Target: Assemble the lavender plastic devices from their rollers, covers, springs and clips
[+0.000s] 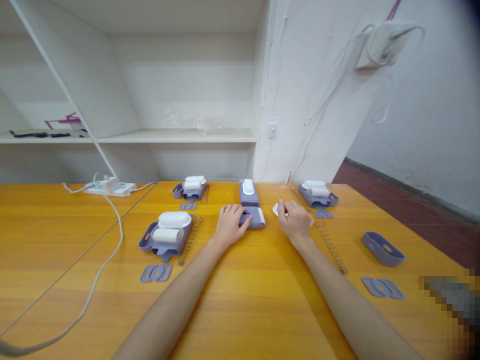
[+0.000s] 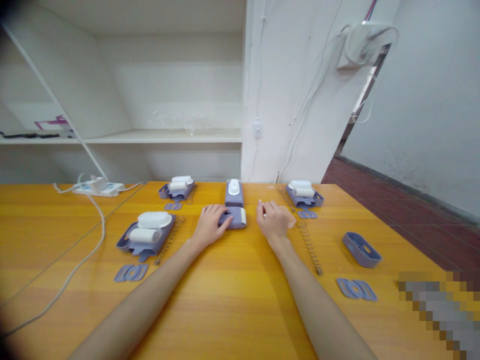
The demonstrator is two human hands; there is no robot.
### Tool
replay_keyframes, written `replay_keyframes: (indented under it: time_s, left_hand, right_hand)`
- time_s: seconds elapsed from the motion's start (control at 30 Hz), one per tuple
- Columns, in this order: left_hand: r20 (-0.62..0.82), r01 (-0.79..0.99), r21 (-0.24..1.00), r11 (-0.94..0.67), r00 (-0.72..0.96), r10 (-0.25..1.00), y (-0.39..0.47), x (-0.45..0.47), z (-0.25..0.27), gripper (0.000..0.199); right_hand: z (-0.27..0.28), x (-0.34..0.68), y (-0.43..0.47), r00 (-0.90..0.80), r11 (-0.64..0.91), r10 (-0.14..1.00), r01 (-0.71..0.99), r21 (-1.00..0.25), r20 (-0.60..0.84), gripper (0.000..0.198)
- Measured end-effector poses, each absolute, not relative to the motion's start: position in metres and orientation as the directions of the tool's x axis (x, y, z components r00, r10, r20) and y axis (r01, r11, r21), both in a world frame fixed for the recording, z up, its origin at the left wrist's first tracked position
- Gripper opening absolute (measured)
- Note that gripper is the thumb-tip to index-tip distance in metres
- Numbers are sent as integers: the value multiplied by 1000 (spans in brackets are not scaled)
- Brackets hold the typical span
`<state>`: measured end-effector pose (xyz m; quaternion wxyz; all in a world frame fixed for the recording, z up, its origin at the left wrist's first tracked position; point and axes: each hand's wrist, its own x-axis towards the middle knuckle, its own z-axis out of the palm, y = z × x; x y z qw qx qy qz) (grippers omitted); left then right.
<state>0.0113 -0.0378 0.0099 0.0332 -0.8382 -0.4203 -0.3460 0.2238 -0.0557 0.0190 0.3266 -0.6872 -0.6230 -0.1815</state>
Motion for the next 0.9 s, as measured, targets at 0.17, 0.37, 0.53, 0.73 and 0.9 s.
replay_keyframes:
  time_s: [0.17,0.37,0.53,0.73,0.9]
  left_hand:
    - [606,731,228,-643,410,682,-37,11,10,25]
    - [608,733,229,-641,407,682,-38,12,10,25]
    - [608,735,228,-639,405,683,-38,12,9,25]
    - [608,732,232,-641,406,682,-39,12,10,25]
    - [605,731,231,-642,409,684,-38,12,10,25]
  right_hand:
    - [34,245,-49,312,-202,746,948,-246,589,30]
    - [47,279,-41,396,-321,854,912,-255,338,38]
    - [51,295,-42,397,-357,898,910,-211,189,49]
    - [50,299,-46,377,-369,925,921,-128,48,48]
    - [47,298,-49,375,-373,927,922,-102,4,54]
